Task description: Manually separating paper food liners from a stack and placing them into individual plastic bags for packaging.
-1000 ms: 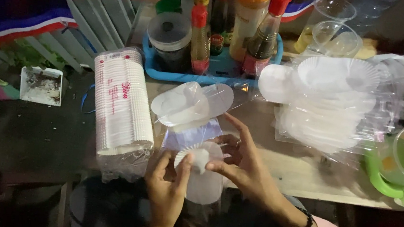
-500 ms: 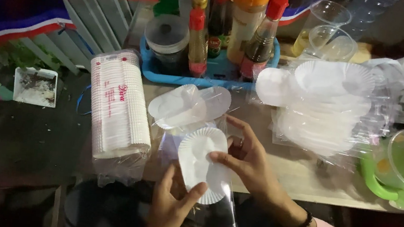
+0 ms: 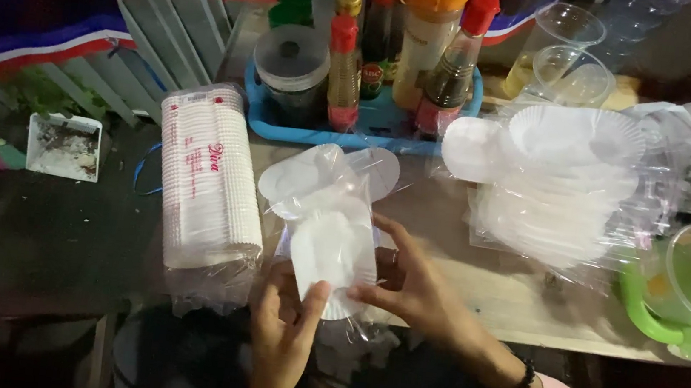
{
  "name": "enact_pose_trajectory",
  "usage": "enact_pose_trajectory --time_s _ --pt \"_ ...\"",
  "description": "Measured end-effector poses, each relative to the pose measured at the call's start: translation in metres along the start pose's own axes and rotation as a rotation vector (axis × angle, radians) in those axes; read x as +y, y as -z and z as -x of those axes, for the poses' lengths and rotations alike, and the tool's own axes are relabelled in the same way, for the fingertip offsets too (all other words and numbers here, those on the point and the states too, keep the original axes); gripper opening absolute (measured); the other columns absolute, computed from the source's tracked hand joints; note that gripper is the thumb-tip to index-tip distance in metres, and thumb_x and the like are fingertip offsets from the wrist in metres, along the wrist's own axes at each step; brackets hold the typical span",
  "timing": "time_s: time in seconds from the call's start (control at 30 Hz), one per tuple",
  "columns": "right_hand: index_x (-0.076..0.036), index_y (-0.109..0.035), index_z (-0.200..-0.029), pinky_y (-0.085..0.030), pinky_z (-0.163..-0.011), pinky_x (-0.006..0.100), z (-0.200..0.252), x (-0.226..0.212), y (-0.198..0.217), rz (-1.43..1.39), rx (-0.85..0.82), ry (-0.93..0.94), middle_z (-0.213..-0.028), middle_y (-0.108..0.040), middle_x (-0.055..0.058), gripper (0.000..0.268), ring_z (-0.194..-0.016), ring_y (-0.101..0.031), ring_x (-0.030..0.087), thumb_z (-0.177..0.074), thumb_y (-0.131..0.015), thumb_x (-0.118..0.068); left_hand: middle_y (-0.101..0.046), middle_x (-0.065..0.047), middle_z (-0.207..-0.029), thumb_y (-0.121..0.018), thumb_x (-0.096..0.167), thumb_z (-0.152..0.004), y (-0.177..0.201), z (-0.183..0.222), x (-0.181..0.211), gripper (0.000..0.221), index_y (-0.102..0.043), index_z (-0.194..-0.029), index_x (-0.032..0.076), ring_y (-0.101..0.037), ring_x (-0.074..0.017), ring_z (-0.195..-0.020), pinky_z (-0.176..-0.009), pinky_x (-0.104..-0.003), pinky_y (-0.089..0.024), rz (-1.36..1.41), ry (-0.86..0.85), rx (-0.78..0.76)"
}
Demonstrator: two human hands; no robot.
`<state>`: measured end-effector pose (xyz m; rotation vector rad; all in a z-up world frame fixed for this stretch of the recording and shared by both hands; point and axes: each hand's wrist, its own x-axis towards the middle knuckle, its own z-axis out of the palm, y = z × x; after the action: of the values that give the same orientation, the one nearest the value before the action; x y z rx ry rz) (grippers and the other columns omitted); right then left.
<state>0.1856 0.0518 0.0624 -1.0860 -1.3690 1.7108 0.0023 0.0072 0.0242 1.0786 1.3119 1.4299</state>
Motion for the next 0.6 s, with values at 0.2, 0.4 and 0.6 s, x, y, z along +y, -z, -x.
enact_pose_trajectory --time_s 0.2,0.4,0.6 --pt "-0.013 -0.031 -0.155 -0.067 -0.08 0.037 0.0 0.002 0.003 0.036 0.005 -0.018 -0.115 -0.079 0.019 0.085 -0.098 -0.078 0.026 -0.084 -0.076 -0.012 -0.079 -0.014 -0.108 -0.068 0.018 -0.09 0.002 -0.006 0.004 0.029 -0.071 -0.113 0.001 -0.071 -0.0213 -0.1 -0.089 -0.035 -0.055 0.258 0.195 0.013" --pt "-0.014 -0.036 -0.153 -0.067 -0.084 0.037 -0.001 0.002 0.001 -0.012 0.003 0.022 -0.114 -0.075 0.018 0.083 -0.101 -0.076 0.026 -0.082 -0.076 -0.027 -0.069 -0.002 -0.072 -0.064 0.028 -0.098 0.007 0.001 -0.01 0.024 -0.065 -0.085 0.008 -0.063 -0.0094 -0.067 -0.062 -0.024 -0.049 -0.15 -0.031 0.042" --pt "-0.006 -0.047 -0.147 -0.059 -0.069 0.03 -0.003 0.001 0.003 -0.013 0.177 0.023 -0.085 -0.073 0.011 0.069 -0.078 -0.07 0.017 -0.085 -0.076 -0.016 -0.075 -0.01 -0.111 -0.066 0.029 -0.094 0.005 0.004 -0.004 0.037 -0.064 -0.122 0.005 -0.072 -0.0184 -0.1 -0.086 -0.03 -0.059 -0.005 -0.058 -0.042"
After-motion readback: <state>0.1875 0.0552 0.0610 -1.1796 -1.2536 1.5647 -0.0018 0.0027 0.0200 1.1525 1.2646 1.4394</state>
